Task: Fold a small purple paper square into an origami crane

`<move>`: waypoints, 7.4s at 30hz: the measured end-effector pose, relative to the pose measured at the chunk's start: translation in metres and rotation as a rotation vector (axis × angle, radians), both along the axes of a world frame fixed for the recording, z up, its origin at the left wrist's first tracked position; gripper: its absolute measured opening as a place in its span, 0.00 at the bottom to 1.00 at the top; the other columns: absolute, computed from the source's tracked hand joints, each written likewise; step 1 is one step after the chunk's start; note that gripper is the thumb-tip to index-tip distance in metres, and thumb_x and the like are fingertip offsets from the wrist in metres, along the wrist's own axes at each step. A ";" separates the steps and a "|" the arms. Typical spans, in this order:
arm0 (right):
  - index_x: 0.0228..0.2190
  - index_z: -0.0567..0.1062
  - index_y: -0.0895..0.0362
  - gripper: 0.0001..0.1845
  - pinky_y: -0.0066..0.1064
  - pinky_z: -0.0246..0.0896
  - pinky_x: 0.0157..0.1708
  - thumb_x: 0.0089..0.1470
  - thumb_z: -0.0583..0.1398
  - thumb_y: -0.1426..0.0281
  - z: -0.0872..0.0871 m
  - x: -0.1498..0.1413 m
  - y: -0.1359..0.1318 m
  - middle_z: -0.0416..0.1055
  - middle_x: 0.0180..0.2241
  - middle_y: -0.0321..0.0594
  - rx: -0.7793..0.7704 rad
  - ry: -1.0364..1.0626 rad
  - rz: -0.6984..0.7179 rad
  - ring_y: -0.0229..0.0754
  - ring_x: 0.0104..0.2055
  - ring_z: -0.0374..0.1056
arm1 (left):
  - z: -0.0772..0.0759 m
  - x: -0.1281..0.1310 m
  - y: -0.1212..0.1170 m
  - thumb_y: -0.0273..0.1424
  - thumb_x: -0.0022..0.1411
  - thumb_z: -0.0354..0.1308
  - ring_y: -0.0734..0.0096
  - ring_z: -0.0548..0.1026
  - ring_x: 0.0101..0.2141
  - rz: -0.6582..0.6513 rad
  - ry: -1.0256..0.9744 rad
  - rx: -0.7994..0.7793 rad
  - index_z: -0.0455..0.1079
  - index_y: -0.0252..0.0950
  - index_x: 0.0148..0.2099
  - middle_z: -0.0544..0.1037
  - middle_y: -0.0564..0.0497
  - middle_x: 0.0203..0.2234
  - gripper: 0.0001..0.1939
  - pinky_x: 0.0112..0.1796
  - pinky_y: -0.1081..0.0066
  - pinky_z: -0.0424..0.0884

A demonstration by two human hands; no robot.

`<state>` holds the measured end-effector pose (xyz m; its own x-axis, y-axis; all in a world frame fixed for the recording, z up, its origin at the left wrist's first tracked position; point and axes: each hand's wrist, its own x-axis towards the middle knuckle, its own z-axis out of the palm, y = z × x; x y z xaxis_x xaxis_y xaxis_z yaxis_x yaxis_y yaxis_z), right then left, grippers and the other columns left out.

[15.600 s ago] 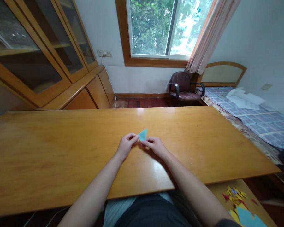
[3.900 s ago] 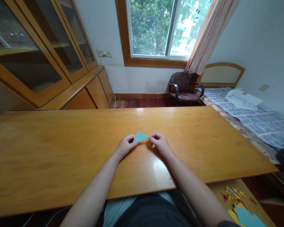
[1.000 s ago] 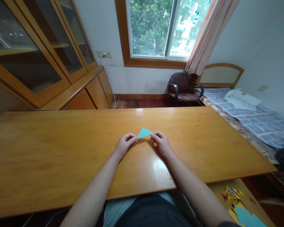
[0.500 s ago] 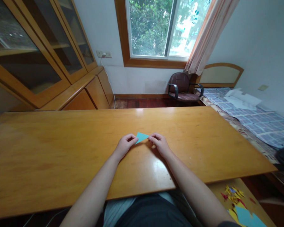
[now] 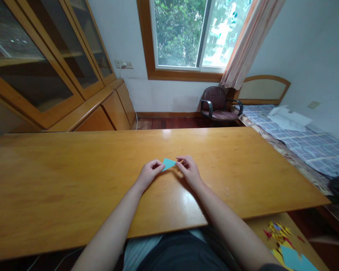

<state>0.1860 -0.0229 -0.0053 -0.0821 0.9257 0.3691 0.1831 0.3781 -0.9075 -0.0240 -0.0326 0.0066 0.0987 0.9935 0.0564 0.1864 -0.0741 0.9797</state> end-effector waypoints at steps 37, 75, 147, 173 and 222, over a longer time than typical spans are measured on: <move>0.37 0.78 0.54 0.06 0.33 0.65 0.38 0.56 0.63 0.69 0.005 -0.002 -0.004 0.72 0.38 0.41 0.069 -0.094 0.200 0.43 0.41 0.69 | 0.001 0.003 -0.001 0.41 0.56 0.62 0.68 0.70 0.29 -0.049 0.131 0.061 0.72 0.35 0.29 0.74 0.53 0.25 0.14 0.33 0.72 0.65; 0.40 0.81 0.48 0.09 0.35 0.62 0.38 0.61 0.60 0.71 -0.004 0.000 -0.011 0.70 0.44 0.43 0.453 -0.520 0.017 0.42 0.35 0.62 | -0.008 -0.002 0.006 0.44 0.54 0.63 0.68 0.72 0.31 0.029 -0.174 -0.067 0.72 0.34 0.33 0.76 0.52 0.28 0.16 0.36 0.72 0.67; 0.28 0.75 0.56 0.14 0.32 0.63 0.38 0.59 0.62 0.59 0.007 0.003 -0.001 0.72 0.30 0.37 0.000 -0.022 0.197 0.41 0.34 0.68 | -0.010 0.005 -0.004 0.40 0.54 0.67 0.68 0.74 0.33 -0.070 0.056 0.129 0.71 0.37 0.37 0.76 0.52 0.31 0.14 0.36 0.71 0.70; 0.29 0.73 0.56 0.11 0.31 0.62 0.35 0.59 0.61 0.63 0.006 -0.001 -0.001 0.70 0.31 0.38 0.072 -0.175 0.220 0.40 0.34 0.67 | -0.016 0.009 -0.005 0.39 0.53 0.67 0.66 0.75 0.35 -0.062 0.016 0.084 0.72 0.36 0.39 0.78 0.50 0.34 0.15 0.39 0.69 0.71; 0.29 0.82 0.52 0.04 0.40 0.63 0.48 0.56 0.66 0.68 -0.001 -0.001 -0.007 0.66 0.49 0.41 0.063 -0.075 0.265 0.41 0.41 0.65 | -0.012 0.008 0.002 0.38 0.53 0.68 0.67 0.78 0.35 -0.142 -0.183 -0.131 0.65 0.36 0.46 0.78 0.51 0.35 0.22 0.37 0.71 0.71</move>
